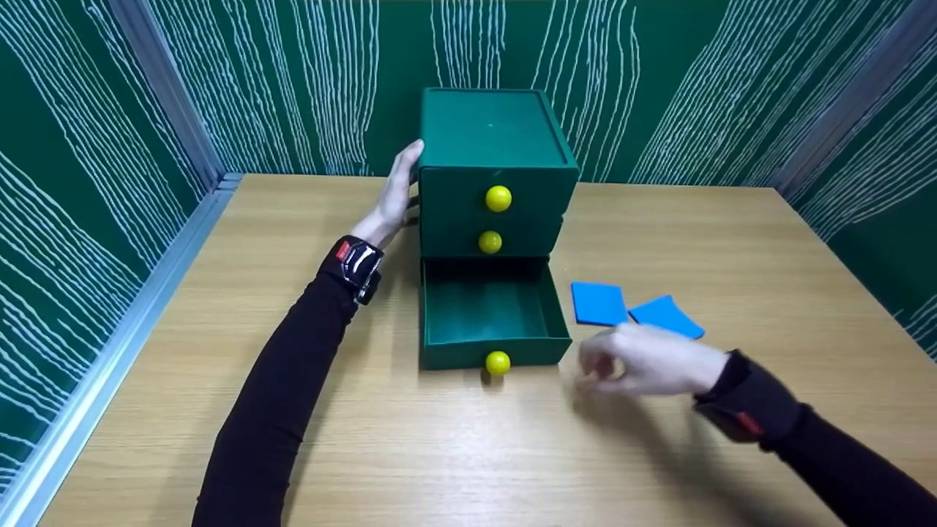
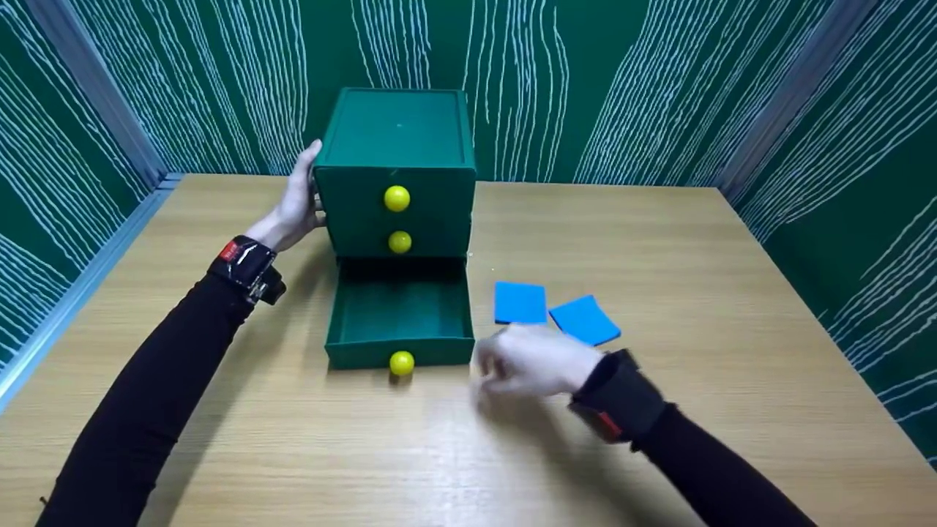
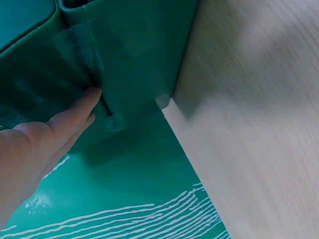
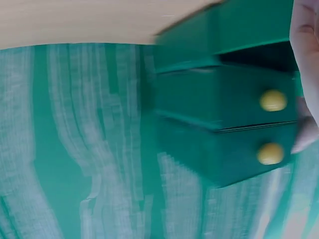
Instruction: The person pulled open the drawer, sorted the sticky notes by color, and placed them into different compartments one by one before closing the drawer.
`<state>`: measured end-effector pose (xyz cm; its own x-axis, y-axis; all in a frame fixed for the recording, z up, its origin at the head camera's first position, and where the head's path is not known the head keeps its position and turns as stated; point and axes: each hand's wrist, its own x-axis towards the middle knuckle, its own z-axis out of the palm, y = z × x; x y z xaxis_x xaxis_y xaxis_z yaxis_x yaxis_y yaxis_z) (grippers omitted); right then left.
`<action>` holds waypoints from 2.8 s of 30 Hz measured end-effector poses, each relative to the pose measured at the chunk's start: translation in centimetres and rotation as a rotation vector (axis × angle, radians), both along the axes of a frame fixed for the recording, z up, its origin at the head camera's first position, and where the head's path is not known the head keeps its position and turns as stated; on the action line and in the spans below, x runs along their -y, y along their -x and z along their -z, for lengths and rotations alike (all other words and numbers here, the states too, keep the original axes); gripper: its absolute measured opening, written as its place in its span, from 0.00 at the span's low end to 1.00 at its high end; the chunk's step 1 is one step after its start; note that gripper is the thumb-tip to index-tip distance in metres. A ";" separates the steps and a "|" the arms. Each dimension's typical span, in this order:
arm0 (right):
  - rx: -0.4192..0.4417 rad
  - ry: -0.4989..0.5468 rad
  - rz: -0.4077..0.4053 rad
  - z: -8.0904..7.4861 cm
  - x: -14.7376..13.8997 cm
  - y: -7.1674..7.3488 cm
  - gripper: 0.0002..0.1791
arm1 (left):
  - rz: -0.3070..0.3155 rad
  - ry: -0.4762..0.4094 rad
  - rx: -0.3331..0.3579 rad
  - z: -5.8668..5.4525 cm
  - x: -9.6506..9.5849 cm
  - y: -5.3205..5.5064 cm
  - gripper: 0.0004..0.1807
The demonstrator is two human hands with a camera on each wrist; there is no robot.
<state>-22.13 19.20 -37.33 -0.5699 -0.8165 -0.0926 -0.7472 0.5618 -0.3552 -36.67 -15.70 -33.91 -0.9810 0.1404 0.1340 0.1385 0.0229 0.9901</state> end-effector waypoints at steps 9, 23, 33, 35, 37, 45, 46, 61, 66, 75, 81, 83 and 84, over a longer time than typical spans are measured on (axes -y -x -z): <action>-0.053 0.048 0.191 0.3 -4.1 4.4 0.14 | -0.006 0.013 0.020 0.0 0.0 0.0 0.38; 0.052 -0.034 0.304 3.3 -4.3 9.8 0.42 | -0.015 0.009 0.063 0.1 0.7 -0.4 0.38; 0.053 0.004 0.331 2.2 -4.4 9.5 0.37 | -0.029 0.031 -0.008 0.0 -0.3 0.3 0.37; 0.040 0.026 0.328 1.4 -4.3 9.2 0.35 | -0.035 0.032 -0.018 0.0 -0.3 0.3 0.37; 0.019 0.057 0.316 0.6 -4.1 8.9 0.33 | -0.040 0.026 -0.028 0.0 -0.3 0.3 0.37; -0.090 0.131 0.196 -2.5 -1.5 7.4 0.27 | -0.020 0.003 -0.014 0.0 -0.1 0.4 0.37; -0.099 0.132 0.183 -2.8 -1.0 7.2 0.27 | -0.017 0.011 -0.014 -0.1 -0.2 0.4 0.37; -0.065 0.120 -0.009 -2.7 8.6 7.4 0.26 | -0.043 0.040 -0.062 0.0 -0.1 0.5 0.36; -0.042 0.110 -0.013 -2.4 10.0 7.4 0.25 | -0.053 0.026 -0.084 -0.1 -0.3 0.7 0.35; -0.087 0.055 -0.068 -0.4 12.0 7.8 0.24 | -0.059 0.019 -0.106 -0.1 -0.4 0.7 0.35; -0.108 0.037 -0.079 0.5 12.4 8.1 0.29 | -0.054 0.021 -0.093 0.0 -0.2 0.6 0.35; -0.121 0.057 -0.081 0.3 11.9 8.1 0.28 | -0.050 0.027 -0.090 -0.1 -0.2 0.7 0.35; -0.124 0.068 -0.083 0.1 11.7 8.1 0.28 | -0.047 0.030 -0.091 -0.1 -0.2 0.7 0.35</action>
